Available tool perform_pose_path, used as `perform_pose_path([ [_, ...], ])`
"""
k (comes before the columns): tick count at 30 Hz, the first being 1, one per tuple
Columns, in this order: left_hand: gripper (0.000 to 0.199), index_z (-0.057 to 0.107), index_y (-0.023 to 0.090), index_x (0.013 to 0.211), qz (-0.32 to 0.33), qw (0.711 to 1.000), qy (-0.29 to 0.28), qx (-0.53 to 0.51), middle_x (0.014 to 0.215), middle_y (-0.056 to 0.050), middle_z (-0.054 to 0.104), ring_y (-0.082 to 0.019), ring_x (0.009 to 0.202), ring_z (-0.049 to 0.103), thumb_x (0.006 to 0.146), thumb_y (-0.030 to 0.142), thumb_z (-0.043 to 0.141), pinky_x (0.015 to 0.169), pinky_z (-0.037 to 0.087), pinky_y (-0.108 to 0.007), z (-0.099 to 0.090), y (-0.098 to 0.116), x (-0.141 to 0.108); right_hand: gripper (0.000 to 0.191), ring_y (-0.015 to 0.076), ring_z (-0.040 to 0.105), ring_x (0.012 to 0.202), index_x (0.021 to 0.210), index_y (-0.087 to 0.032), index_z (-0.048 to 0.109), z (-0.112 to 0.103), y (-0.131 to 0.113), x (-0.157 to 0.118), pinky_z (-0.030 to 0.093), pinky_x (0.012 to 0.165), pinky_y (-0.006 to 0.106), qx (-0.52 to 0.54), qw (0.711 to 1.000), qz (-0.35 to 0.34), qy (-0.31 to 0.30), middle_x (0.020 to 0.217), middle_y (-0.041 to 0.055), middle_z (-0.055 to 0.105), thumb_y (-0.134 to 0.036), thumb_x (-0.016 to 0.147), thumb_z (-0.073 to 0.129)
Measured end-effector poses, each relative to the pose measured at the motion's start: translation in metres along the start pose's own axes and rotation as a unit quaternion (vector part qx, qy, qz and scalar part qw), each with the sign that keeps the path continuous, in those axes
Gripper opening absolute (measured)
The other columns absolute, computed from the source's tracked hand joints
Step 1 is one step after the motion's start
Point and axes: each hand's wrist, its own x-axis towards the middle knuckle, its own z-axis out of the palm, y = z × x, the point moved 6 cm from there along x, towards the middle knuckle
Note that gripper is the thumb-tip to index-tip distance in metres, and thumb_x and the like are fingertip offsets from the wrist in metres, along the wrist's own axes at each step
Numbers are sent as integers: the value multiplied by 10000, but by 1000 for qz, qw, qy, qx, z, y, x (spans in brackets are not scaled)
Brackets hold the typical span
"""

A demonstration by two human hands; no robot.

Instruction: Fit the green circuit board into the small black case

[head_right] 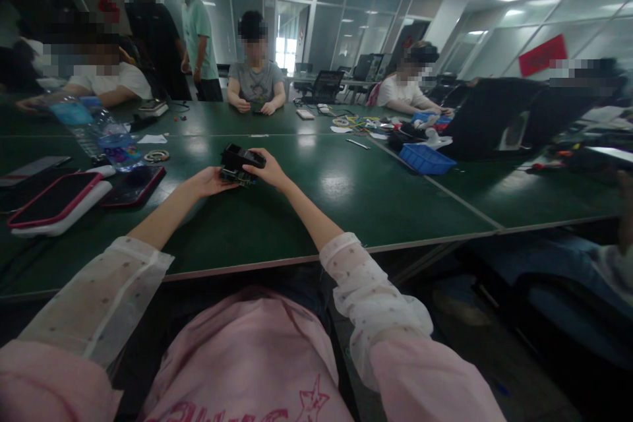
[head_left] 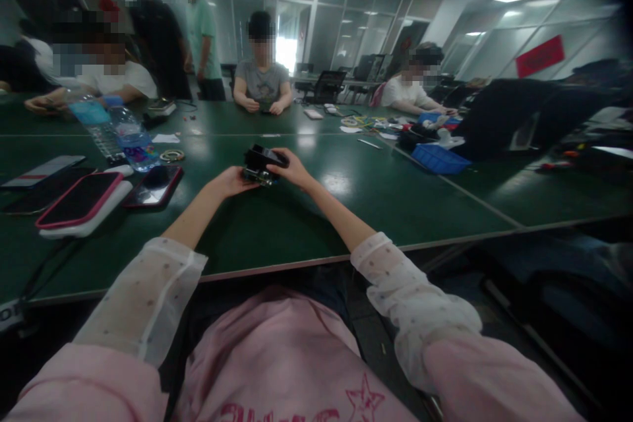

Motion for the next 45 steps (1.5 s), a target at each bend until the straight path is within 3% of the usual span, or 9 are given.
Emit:
perform_pose_path([
  [4, 403, 560, 137, 1299, 12, 999, 13, 40, 847, -128, 685, -243, 784, 696, 950, 99, 362, 763, 621, -371, 1, 1, -2, 734, 287, 601, 1156, 1214, -208, 603, 6, 3, 1, 446, 1082, 476, -12, 999, -22, -28, 1201, 95, 642, -679, 677, 774],
  [10, 379, 532, 188, 1337, 15, 1000, 7, 8, 876, -103, 685, -230, 748, 698, 1014, 252, 343, 756, 626, -378, 5, 2, -6, 798, 292, 600, 1148, 1233, -188, 576, 12, 18, 2, 453, 1064, 511, -51, 997, -38, -40, 1190, 106, 637, -730, 670, 738],
  [16, 617, 482, 139, 1422, -15, 1000, -5, -17, 985, -158, 706, -277, 883, 715, 1030, 577, 294, 773, 612, -394, 0, 1, -4, 743, 293, 613, 1135, 1231, -195, 545, 24, 29, -8, 465, 1044, 503, -90, 990, -27, -102, 1203, 108, 632, -667, 697, 758],
  [20, 612, 499, 142, 1422, -21, 999, -23, -18, 1037, -171, 706, -274, 962, 712, 1022, 583, 359, 841, 593, -386, -2, 0, 1, 716, 292, 604, 1155, 1247, -191, 521, 26, 31, -10, 459, 1049, 490, -99, 989, -29, -109, 1219, 113, 620, -635, 732, 746],
  [26, 552, 556, 119, 1379, -2, 1000, -6, 14, 1019, -165, 716, -267, 968, 711, 1013, 523, 470, 874, 583, -376, 2, 2, -4, 713, 293, 605, 1154, 1252, -177, 502, 25, 32, -9, 459, 1045, 481, -97, 988, -32, -113, 1231, 124, 610, -613, 741, 742],
  [38, 513, 533, 139, 1401, -2, 1000, -6, 14, 956, -135, 719, -238, 840, 726, 997, 454, 535, 779, 611, -351, -1, 2, 1, 696, 284, 612, 1133, 1233, -198, 500, 26, 34, -8, 467, 1037, 480, -92, 989, -33, -109, 1211, 104, 616, -608, 730, 748],
  [45, 498, 551, 129, 1389, 15, 999, 13, 33, 956, -129, 717, -235, 858, 718, 999, 440, 541, 808, 608, -355, 1, 3, -3, 695, 285, 607, 1140, 1245, -189, 499, 26, 34, -8, 460, 1044, 477, -97, 988, -36, -117, 1222, 113, 606, -603, 742, 742],
])
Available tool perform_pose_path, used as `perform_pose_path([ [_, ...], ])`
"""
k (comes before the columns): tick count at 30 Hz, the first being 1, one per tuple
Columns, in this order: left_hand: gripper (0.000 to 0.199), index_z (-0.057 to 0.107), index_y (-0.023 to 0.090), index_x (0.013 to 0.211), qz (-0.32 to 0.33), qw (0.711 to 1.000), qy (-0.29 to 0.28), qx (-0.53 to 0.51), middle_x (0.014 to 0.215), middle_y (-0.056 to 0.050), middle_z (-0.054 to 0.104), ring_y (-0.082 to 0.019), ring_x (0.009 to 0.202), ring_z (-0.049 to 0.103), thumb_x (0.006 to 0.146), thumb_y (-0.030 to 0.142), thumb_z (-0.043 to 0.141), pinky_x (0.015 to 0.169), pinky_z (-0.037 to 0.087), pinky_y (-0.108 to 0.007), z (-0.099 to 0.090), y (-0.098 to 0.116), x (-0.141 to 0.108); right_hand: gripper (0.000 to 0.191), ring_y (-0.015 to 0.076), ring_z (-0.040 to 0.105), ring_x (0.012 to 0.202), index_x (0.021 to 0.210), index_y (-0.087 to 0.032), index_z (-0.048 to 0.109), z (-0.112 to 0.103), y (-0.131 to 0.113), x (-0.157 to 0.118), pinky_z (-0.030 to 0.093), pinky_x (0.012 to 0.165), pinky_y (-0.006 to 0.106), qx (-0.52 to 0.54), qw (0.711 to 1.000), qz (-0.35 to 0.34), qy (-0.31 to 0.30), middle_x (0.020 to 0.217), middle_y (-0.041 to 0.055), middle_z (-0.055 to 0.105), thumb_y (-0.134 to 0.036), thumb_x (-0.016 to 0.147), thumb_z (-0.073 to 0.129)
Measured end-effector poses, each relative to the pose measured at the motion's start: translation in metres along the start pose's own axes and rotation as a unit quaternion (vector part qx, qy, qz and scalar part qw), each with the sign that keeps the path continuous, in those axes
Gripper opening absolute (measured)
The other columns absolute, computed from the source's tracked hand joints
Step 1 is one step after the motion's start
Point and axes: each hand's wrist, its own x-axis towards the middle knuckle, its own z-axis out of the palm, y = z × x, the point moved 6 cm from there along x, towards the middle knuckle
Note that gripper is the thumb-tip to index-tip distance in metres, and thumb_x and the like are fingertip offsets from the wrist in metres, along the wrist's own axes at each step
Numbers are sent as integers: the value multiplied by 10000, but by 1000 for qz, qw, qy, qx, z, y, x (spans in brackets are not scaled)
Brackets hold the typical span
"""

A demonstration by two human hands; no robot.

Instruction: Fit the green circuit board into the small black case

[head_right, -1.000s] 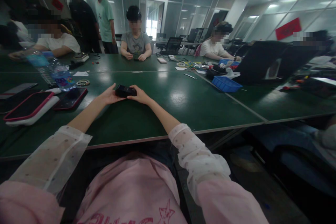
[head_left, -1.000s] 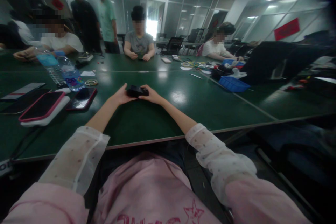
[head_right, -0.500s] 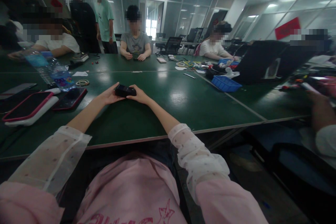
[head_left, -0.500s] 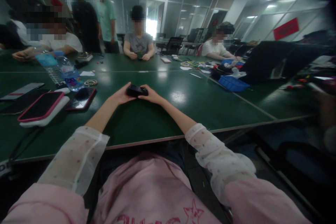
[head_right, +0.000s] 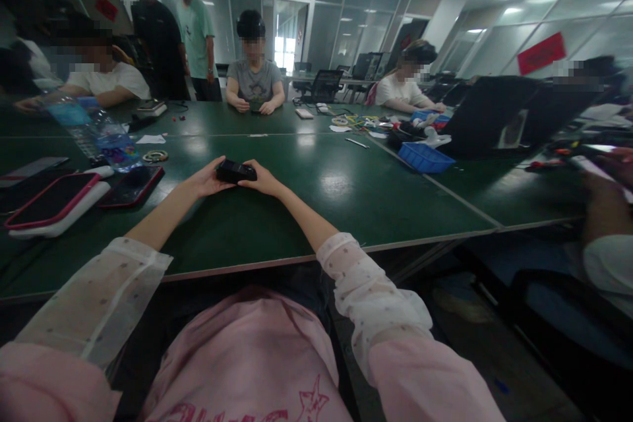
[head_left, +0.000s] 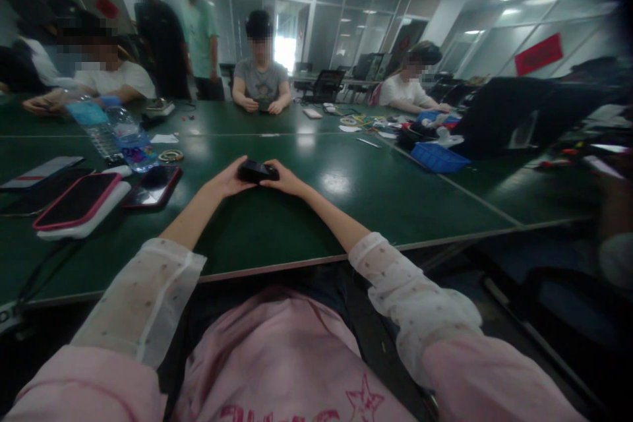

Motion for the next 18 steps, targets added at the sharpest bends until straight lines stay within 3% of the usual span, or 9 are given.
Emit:
perform_pose_path([
  [9, 505, 534, 146, 1399, -8, 1000, -3, -7, 920, -119, 717, -225, 800, 724, 990, 441, 556, 760, 616, -332, -3, -1, 3, 687, 287, 596, 1163, 1261, -193, 497, 0, -2, -1, 455, 1050, 482, -5, 1000, 3, -5, 1240, 115, 601, -593, 756, 736],
  [18, 533, 487, 168, 1437, -22, 999, -21, -42, 1019, -149, 720, -231, 825, 734, 980, 430, 567, 742, 618, -325, -5, -4, 7, 692, 289, 605, 1154, 1240, -201, 534, 0, -3, -1, 462, 1042, 489, 0, 1000, 17, 13, 1229, 106, 622, -607, 726, 758],
])
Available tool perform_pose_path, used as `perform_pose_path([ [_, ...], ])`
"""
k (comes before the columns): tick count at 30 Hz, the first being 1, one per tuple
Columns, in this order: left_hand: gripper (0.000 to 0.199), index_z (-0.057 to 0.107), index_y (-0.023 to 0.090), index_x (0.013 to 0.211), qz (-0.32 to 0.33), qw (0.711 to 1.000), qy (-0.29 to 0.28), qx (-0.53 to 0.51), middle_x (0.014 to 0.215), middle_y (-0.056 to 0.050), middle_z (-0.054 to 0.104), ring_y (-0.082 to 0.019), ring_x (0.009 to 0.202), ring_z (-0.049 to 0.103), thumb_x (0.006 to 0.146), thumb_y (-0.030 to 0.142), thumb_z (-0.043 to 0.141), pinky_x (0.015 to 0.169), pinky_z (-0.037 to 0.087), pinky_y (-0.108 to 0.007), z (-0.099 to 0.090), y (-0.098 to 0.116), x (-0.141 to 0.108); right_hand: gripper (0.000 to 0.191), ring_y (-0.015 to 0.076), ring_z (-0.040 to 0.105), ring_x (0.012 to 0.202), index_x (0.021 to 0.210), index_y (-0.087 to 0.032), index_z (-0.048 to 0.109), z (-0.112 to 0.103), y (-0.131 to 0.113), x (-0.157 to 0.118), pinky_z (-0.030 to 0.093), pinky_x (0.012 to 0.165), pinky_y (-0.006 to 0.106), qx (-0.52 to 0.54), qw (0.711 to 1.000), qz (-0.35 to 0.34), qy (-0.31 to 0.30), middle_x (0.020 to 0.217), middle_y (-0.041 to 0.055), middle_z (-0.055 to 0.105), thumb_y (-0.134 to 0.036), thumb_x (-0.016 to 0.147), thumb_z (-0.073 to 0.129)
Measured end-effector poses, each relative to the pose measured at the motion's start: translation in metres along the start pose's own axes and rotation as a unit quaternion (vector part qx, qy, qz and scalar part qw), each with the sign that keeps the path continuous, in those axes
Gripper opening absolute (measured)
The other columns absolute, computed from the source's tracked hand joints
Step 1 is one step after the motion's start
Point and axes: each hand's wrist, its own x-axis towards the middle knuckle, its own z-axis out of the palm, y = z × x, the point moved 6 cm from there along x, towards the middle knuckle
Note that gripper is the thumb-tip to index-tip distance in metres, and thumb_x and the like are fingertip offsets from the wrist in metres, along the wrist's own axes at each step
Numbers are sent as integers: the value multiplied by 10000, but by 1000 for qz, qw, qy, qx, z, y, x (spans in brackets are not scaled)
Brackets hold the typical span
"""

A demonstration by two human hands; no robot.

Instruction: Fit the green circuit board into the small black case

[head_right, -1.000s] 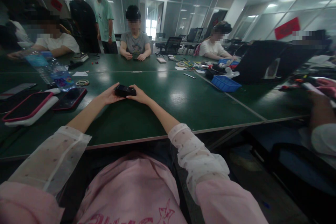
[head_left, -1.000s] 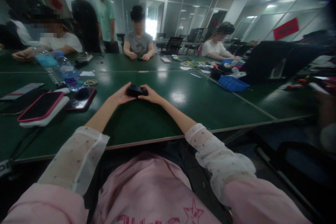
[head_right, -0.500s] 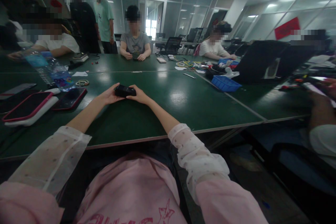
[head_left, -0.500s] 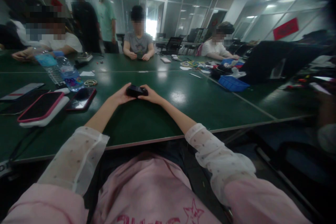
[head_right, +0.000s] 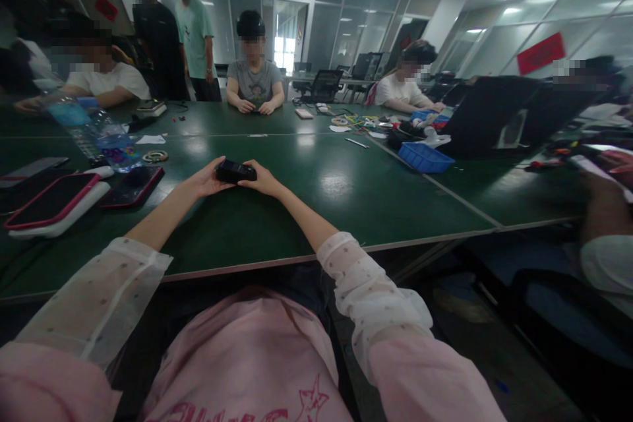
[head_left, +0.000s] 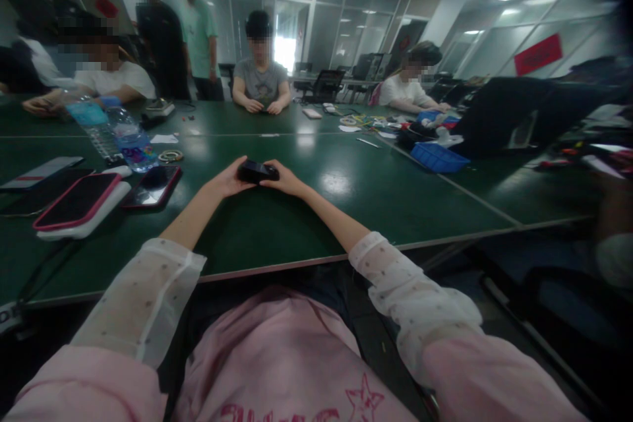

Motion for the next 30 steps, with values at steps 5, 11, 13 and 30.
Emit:
perform_pose_path([
  [5, 497, 513, 157, 1405, -1, 1000, 6, 4, 1012, -145, 725, -225, 823, 733, 988, 425, 556, 766, 615, -332, 2, 1, -4, 705, 289, 614, 1139, 1246, -190, 541, 0, 3, 1, 466, 1033, 481, -5, 1000, 3, 7, 1221, 112, 632, -600, 716, 762],
  [11, 484, 534, 137, 1385, 9, 999, 24, 22, 935, -130, 720, -224, 803, 727, 995, 423, 549, 768, 615, -336, 4, 2, -9, 704, 285, 620, 1129, 1238, -177, 550, -1, 1, 0, 465, 1033, 476, -2, 1000, -1, 18, 1212, 115, 640, -596, 714, 762],
  [13, 479, 535, 144, 1386, 10, 999, 26, 27, 937, -129, 721, -227, 813, 728, 1001, 429, 536, 775, 615, -337, 4, 3, -8, 694, 285, 620, 1131, 1237, -193, 551, 0, 1, -1, 466, 1033, 482, -3, 1000, 3, 16, 1211, 106, 643, -594, 712, 765],
  [30, 514, 528, 146, 1396, -2, 1000, 12, 22, 975, -146, 726, -230, 801, 734, 997, 469, 532, 738, 616, -333, 1, 1, -2, 711, 288, 623, 1135, 1250, -185, 542, 0, 4, 1, 465, 1035, 475, -1, 1000, 2, 12, 1227, 115, 638, -604, 718, 756],
])
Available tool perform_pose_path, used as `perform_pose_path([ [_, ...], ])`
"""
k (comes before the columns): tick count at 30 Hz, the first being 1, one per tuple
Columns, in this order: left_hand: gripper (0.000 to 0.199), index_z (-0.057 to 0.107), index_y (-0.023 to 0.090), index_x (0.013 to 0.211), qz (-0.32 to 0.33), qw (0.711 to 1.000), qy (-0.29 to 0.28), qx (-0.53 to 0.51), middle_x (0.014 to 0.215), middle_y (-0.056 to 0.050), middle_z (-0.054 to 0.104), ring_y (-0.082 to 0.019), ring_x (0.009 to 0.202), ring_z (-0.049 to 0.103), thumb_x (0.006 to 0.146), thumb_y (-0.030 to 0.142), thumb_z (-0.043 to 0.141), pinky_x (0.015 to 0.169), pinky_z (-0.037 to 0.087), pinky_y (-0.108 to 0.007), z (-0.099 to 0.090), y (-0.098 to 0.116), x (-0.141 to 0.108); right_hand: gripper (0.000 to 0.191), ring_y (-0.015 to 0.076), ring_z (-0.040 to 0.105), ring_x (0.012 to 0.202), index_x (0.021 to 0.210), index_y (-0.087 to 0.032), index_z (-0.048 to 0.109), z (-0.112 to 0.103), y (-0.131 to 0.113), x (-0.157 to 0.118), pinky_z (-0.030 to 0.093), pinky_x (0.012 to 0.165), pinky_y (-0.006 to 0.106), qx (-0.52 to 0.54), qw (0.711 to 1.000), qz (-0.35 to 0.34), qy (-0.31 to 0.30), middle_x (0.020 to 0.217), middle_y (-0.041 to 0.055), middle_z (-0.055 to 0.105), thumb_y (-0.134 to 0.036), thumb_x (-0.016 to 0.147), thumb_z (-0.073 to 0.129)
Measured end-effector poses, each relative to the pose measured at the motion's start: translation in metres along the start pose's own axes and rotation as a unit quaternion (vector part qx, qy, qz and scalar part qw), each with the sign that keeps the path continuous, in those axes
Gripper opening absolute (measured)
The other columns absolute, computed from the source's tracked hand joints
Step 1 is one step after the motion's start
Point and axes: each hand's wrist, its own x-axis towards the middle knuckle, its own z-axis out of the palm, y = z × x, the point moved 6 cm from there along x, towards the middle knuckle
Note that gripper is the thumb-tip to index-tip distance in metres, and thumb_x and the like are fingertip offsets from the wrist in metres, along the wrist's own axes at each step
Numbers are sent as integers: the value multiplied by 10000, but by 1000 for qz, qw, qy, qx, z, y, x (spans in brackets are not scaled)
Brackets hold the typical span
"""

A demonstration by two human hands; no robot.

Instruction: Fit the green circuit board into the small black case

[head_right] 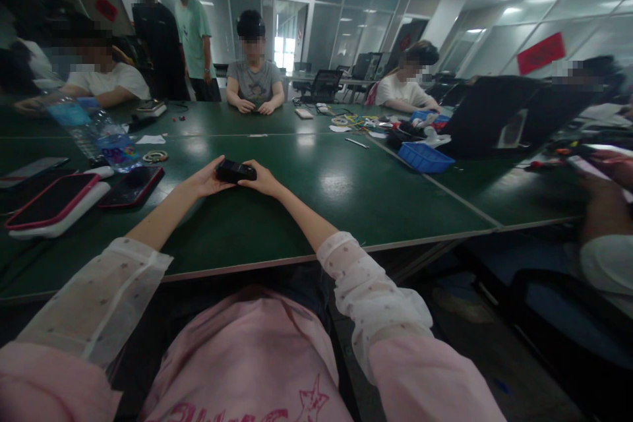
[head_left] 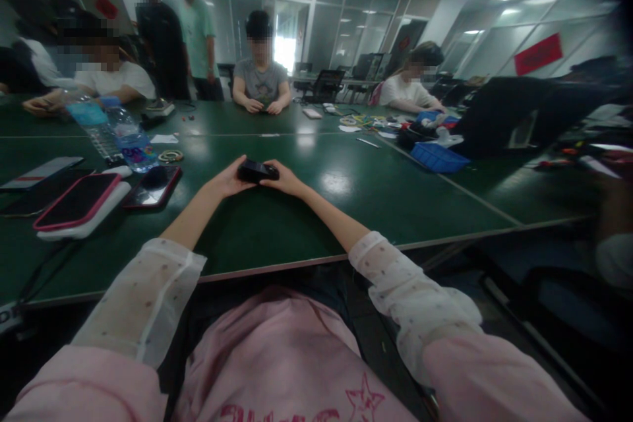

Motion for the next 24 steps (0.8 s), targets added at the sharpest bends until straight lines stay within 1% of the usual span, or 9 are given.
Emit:
perform_pose_path([
  [2, 515, 528, 141, 1394, 2, 1000, -1, -1, 957, -142, 726, -230, 789, 733, 997, 469, 531, 733, 616, -332, 1, 0, -1, 706, 289, 619, 1141, 1245, -191, 548, 0, 0, 0, 460, 1043, 480, 1, 1000, 0, 3, 1227, 111, 640, -604, 713, 761],
  [6, 527, 506, 143, 1413, -3, 1000, -13, -23, 990, -151, 727, -226, 800, 735, 1001, 470, 517, 741, 613, -325, 3, 0, -1, 701, 290, 612, 1154, 1245, -197, 558, 0, -1, 0, 454, 1057, 493, 4, 1000, 3, 9, 1219, 102, 638, -603, 711, 762],
  [12, 536, 514, 153, 1407, -7, 1000, -20, -21, 1029, -162, 723, -237, 857, 735, 1006, 508, 485, 759, 609, -329, 3, -1, -1, 699, 296, 606, 1162, 1259, -183, 561, -1, -2, 0, 455, 1058, 503, 4, 1000, 16, 10, 1223, 111, 631, -577, 718, 762],
  [18, 554, 526, 148, 1391, -1, 1000, -1, -9, 1020, -154, 717, -245, 894, 722, 1029, 543, 386, 793, 605, -349, 3, 0, -6, 673, 291, 607, 1154, 1234, -195, 562, -1, 1, 0, 460, 1052, 501, 9, 1000, 13, 16, 1214, 101, 638, -558, 710, 777],
  [22, 530, 511, 156, 1398, 0, 1000, 17, -17, 1039, -157, 709, -249, 914, 715, 1038, 517, 367, 813, 602, -362, 3, 0, -9, 683, 284, 617, 1130, 1229, -198, 563, -1, 3, 1, 461, 1049, 498, 22, 1000, 14, 14, 1205, 96, 640, -567, 698, 784],
  [24, 534, 510, 137, 1395, 1, 1000, 21, -18, 1016, -159, 704, -252, 900, 713, 1038, 509, 370, 816, 602, -368, 3, 0, -9, 701, 285, 616, 1130, 1239, -200, 563, -2, 4, 2, 465, 1043, 499, 25, 999, 21, 14, 1207, 96, 636, -581, 692, 782],
])
